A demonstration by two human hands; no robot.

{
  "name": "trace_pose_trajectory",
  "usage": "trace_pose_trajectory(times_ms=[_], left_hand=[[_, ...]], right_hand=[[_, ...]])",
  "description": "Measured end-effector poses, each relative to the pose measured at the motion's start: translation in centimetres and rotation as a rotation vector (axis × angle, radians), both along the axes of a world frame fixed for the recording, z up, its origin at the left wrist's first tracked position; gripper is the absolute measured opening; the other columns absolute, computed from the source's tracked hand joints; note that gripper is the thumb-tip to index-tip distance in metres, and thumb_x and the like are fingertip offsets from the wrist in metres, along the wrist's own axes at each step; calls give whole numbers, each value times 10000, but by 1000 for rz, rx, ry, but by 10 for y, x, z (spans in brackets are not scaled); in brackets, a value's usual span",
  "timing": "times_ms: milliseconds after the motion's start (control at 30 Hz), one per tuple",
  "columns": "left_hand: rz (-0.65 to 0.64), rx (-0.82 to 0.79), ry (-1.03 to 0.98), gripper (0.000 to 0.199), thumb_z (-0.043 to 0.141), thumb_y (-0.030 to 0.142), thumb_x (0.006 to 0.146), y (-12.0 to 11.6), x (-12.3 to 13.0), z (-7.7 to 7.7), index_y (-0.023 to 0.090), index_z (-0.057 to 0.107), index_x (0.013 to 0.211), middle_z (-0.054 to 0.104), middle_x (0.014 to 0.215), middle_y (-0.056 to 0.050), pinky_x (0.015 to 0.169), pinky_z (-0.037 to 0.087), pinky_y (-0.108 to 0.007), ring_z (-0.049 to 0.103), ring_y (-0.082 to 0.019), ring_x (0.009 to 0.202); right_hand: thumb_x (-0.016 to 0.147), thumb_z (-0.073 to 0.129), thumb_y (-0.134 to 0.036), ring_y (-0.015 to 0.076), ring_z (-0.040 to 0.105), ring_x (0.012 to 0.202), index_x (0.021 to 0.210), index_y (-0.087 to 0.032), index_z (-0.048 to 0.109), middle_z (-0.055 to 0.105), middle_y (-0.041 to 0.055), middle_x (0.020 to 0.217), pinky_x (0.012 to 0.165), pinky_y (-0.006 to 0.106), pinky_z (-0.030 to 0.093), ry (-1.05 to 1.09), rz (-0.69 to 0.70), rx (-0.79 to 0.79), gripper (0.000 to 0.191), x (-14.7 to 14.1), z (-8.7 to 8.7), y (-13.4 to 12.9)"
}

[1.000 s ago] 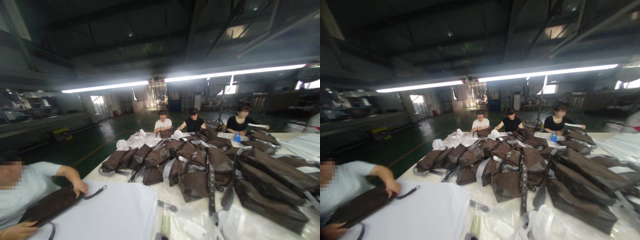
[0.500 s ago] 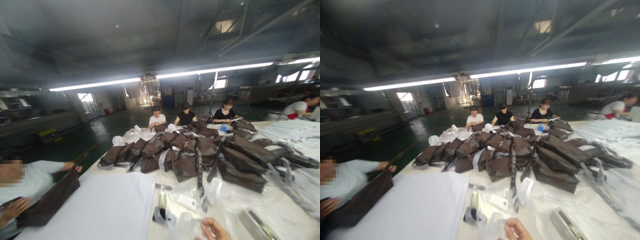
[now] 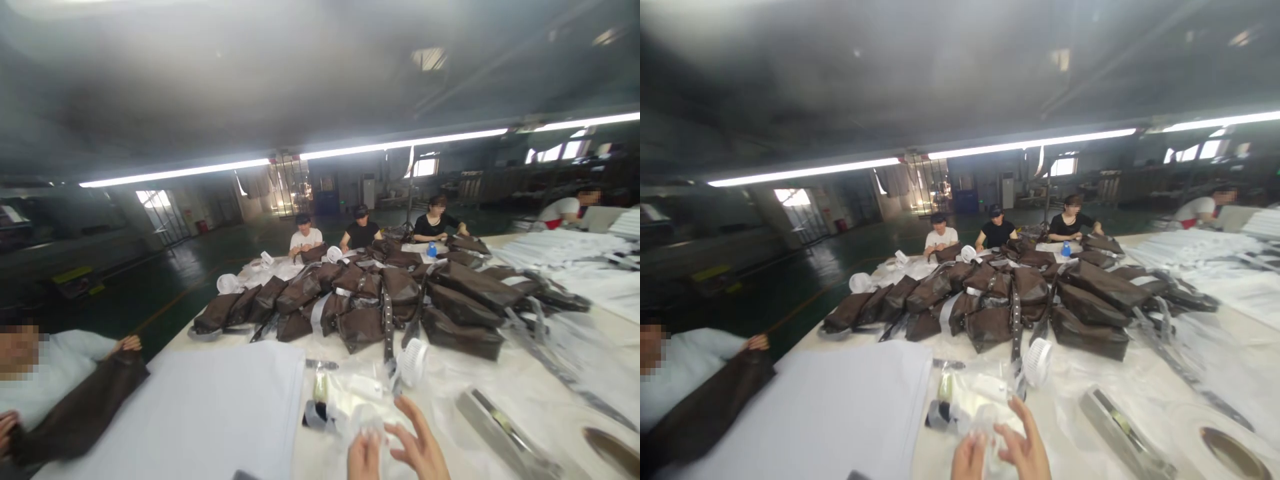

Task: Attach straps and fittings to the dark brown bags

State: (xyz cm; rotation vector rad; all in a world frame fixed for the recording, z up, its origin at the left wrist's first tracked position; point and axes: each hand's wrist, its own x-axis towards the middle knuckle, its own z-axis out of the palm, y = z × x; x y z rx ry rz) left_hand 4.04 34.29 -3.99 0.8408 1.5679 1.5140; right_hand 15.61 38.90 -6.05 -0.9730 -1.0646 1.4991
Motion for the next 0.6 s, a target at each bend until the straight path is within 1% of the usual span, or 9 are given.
trace_pose_trajectory(times_ms=[67,100,200,267,333,400,467,533,600], left_hand=[[157,91,11,520,687,690,685,3,-3,26,180,738,772,734,828,-120,867,527,-438,664,-313,885],[185,142,14,502,679,659,725,6,-4,39,165,737,794,729,819,-114,845,527,-405,659,-284,855],[146,233,-40,409,711,553,772,21,-8,64,156,717,869,712,781,-74,708,510,-296,635,-195,725],[110,263,-71,376,739,512,771,26,-7,69,155,700,884,706,778,-59,637,478,-252,611,-158,663],[102,285,-68,360,751,498,771,22,-5,67,151,689,842,689,746,-47,627,463,-238,599,-146,649],[130,298,-67,360,756,500,771,15,0,63,150,673,781,657,693,-31,630,455,-231,587,-140,650],[176,289,-106,385,759,521,762,8,6,60,149,662,769,652,702,-29,585,426,-217,563,-128,630],[214,279,-172,418,760,551,749,2,10,60,148,659,794,651,728,-29,536,392,-206,534,-113,600],[245,288,-221,436,756,568,749,-1,11,62,149,656,817,608,682,-3,518,373,-198,500,-98,567]], right_hand=[[740,688,-687,317,702,1022,1273,-262,587,542,163,1421,736,389,601,38,76,-33,690,8,21,-10],[741,689,-686,318,697,1028,1231,-231,614,575,174,1374,744,392,598,58,124,-37,673,12,33,-13],[768,674,-670,286,682,1006,1175,-201,649,645,167,1252,758,378,584,92,195,-21,622,18,66,-14],[788,668,-650,260,671,991,1178,-205,654,670,143,1191,758,356,573,71,216,9,592,17,79,-13],[748,721,-629,247,663,942,1149,-197,669,699,117,1085,734,338,560,-6,248,45,592,15,84,-13],[680,778,-619,233,649,837,1010,-172,708,712,84,912,700,327,540,-112,290,96,560,12,81,-14],[679,767,-629,200,606,707,802,-157,704,673,47,727,654,309,507,-187,323,154,491,11,76,-14],[749,698,-635,180,572,660,679,-166,648,636,32,664,631,292,478,-192,335,217,477,12,71,-15],[757,694,-619,182,574,676,636,-179,589,636,31,686,633,284,467,-175,371,277,468,14,68,-19]])
